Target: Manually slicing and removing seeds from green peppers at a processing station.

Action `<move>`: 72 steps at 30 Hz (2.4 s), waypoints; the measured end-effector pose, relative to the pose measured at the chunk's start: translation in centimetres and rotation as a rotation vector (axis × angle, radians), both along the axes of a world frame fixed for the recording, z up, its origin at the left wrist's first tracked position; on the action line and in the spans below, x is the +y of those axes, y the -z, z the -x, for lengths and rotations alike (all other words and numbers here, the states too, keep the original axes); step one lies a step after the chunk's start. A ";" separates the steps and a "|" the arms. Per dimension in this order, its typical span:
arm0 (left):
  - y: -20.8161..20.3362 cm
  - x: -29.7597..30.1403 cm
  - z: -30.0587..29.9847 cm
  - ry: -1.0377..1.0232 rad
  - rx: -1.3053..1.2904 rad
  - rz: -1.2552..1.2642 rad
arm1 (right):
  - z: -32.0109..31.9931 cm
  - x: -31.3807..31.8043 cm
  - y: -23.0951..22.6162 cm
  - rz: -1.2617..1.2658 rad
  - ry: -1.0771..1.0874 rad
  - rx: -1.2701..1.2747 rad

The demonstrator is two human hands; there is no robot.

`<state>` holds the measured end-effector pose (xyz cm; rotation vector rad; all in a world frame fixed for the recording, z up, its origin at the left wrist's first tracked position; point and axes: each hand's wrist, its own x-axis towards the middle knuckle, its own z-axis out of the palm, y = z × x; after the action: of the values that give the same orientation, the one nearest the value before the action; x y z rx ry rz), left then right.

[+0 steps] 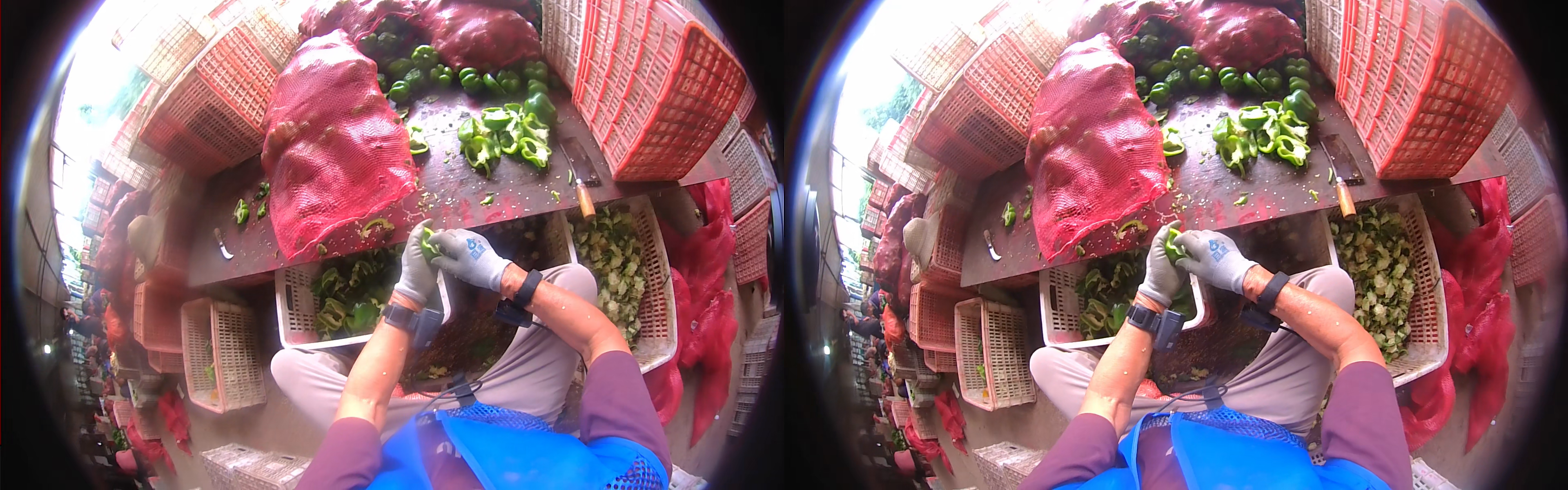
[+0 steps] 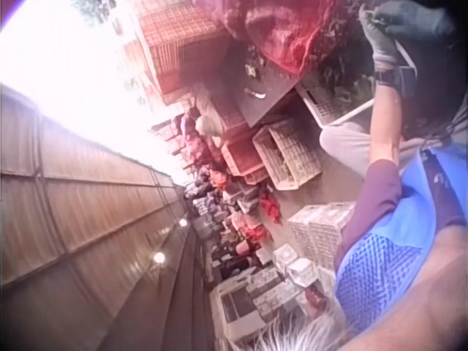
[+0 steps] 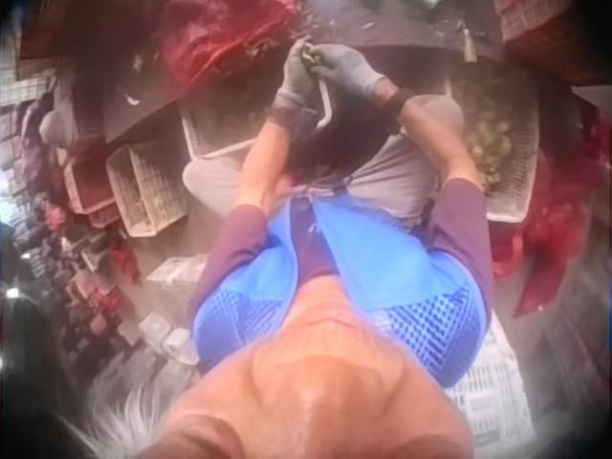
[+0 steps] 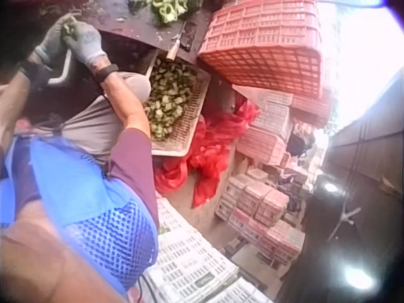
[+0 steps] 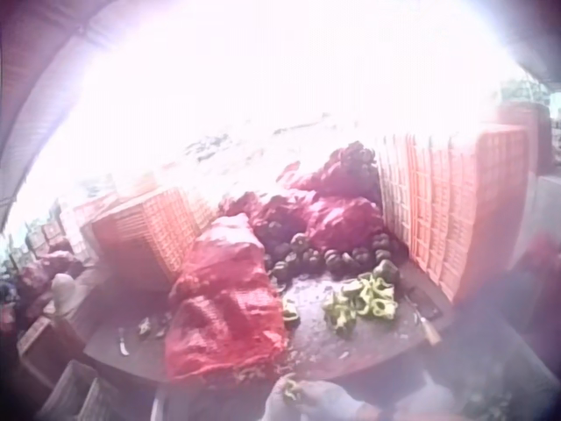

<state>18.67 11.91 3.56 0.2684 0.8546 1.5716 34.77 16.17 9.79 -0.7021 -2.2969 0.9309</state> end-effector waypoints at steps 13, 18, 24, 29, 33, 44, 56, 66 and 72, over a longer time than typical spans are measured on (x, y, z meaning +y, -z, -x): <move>-1.0 -3.0 -0.3 0.241 0.366 0.044 | -0.9 0.1 3.6 0.643 -0.134 0.123; 2.1 -4.9 6.7 0.262 1.365 0.144 | -7.1 3.4 -2.5 0.004 0.013 -0.253; 9.3 -5.9 11.1 0.858 1.956 0.525 | -19.8 9.0 -2.2 -0.272 0.478 -1.162; 16.0 -7.4 12.1 1.145 1.951 0.503 | -10.4 12.0 -4.9 -0.256 0.280 -0.663; 15.1 -4.5 11.5 1.180 1.888 0.484 | 0.6 19.3 -3.3 -0.214 0.329 -0.532; 11.1 -4.5 13.5 1.194 1.762 0.514 | 16.7 27.6 3.1 -0.089 0.344 -0.680; 3.4 -5.7 10.1 0.505 1.654 0.133 | 10.6 18.0 -1.4 -0.117 0.418 -0.500; -3.5 -4.2 5.2 0.029 0.318 -0.125 | 6.3 0.5 -1.0 -0.040 0.017 -0.137; -2.1 -5.6 4.0 0.127 -0.079 -0.090 | 3.0 -0.7 -2.5 0.861 -0.058 0.248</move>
<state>14.69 6.36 5.63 0.3170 0.6942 1.4940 31.80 15.50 12.27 -0.7856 -1.6490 1.9431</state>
